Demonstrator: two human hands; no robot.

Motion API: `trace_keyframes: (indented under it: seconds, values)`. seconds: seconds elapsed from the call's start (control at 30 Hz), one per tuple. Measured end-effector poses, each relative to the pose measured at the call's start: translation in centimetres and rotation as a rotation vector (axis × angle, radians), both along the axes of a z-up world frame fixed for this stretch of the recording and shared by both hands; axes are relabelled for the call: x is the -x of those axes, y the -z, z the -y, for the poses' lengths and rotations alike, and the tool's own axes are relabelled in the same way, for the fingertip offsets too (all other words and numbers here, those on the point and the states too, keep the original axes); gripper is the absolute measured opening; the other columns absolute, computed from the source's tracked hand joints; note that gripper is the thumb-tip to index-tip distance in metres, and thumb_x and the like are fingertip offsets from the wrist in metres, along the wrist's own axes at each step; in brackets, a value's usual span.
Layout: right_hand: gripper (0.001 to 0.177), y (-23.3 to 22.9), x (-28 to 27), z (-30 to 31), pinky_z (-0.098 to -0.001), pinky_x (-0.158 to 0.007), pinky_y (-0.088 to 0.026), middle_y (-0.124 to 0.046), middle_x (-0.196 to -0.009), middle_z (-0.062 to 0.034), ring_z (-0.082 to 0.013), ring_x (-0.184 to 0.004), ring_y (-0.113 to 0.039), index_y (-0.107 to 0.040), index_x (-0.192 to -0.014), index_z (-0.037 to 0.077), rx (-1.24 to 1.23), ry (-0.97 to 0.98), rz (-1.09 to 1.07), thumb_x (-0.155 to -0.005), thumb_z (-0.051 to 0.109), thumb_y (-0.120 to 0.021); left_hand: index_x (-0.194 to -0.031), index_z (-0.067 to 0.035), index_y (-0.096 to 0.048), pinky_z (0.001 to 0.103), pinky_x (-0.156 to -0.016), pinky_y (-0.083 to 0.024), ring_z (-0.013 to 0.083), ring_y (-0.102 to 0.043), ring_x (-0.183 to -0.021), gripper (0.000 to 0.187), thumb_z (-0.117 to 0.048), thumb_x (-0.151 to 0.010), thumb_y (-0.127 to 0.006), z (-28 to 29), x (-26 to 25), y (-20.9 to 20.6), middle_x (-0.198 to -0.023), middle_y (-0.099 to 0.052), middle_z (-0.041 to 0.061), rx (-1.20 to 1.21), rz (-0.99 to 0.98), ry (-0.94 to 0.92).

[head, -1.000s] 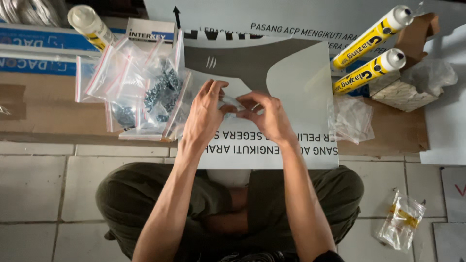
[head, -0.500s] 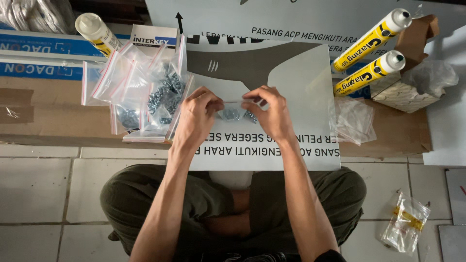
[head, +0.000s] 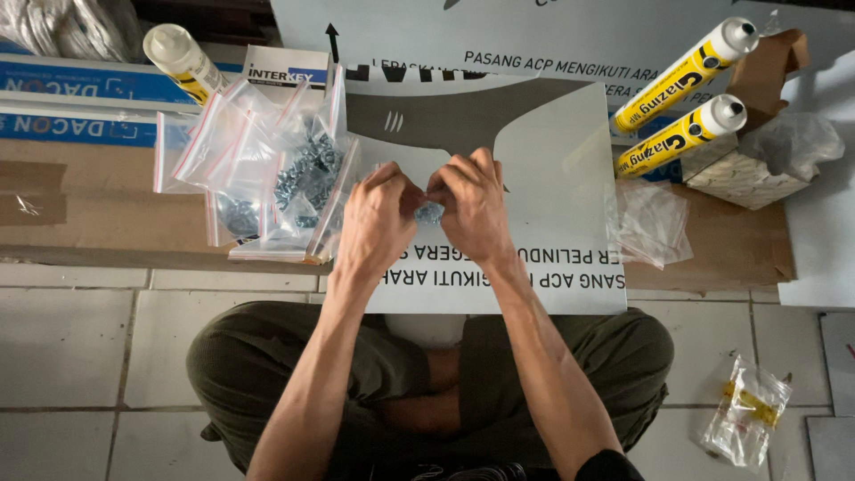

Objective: The person sorts small metal screws by hand from a pile on a board into a plastic cup and transfers them into small plastic bags.

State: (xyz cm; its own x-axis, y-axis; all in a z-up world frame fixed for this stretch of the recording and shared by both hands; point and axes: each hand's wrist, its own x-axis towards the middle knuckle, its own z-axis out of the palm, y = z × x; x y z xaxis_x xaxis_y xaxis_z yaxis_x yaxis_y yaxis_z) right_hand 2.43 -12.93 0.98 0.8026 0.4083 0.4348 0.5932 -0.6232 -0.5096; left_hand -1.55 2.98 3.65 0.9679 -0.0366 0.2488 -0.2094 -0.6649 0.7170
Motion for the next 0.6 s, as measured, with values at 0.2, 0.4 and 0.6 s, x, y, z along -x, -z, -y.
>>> trace_keyframes:
  seconds: [0.2,0.4,0.6]
  values:
    - [0.009,-1.3,-0.1,1.6,-0.0335,-0.083,-0.04,-0.059,-0.08,-0.0022,-0.0222,-0.089,-0.05,-0.067,-0.085,0.013,-0.076,0.021,-0.052,-0.089,0.017,-0.074,-0.076,-0.007,-0.066,0.043,-0.07,-0.05,0.0308,-0.066,-0.076,0.011,-0.006,-0.087,-0.068,-0.2,-0.3,1.6,-0.08,-0.059,0.006,-0.058,0.063,-0.022]
    - [0.013,1.3,-1.2,3.2,-0.0357,-0.082,-0.043,-0.058,-0.071,0.0041,-0.0194,-0.079,-0.049,-0.067,-0.075,0.016,-0.075,0.029,-0.04,-0.081,0.013,-0.078,-0.082,-0.008,-0.069,0.042,-0.071,-0.049,0.0302,-0.063,-0.077,0.007,-0.012,-0.087,-0.071,-0.1,-0.5,1.0,-0.081,-0.059,0.006,-0.075,0.077,0.006]
    - [0.015,0.9,-1.0,2.9,-0.0347,-0.08,-0.042,-0.057,-0.07,0.0046,-0.0213,-0.08,-0.049,-0.065,-0.075,0.02,-0.099,0.08,0.018,-0.081,0.014,-0.078,-0.085,-0.012,-0.07,0.04,-0.076,-0.047,0.0268,-0.061,-0.082,0.008,-0.02,-0.088,-0.073,1.4,-1.4,0.4,-0.079,-0.059,0.003,-0.242,0.205,0.072]
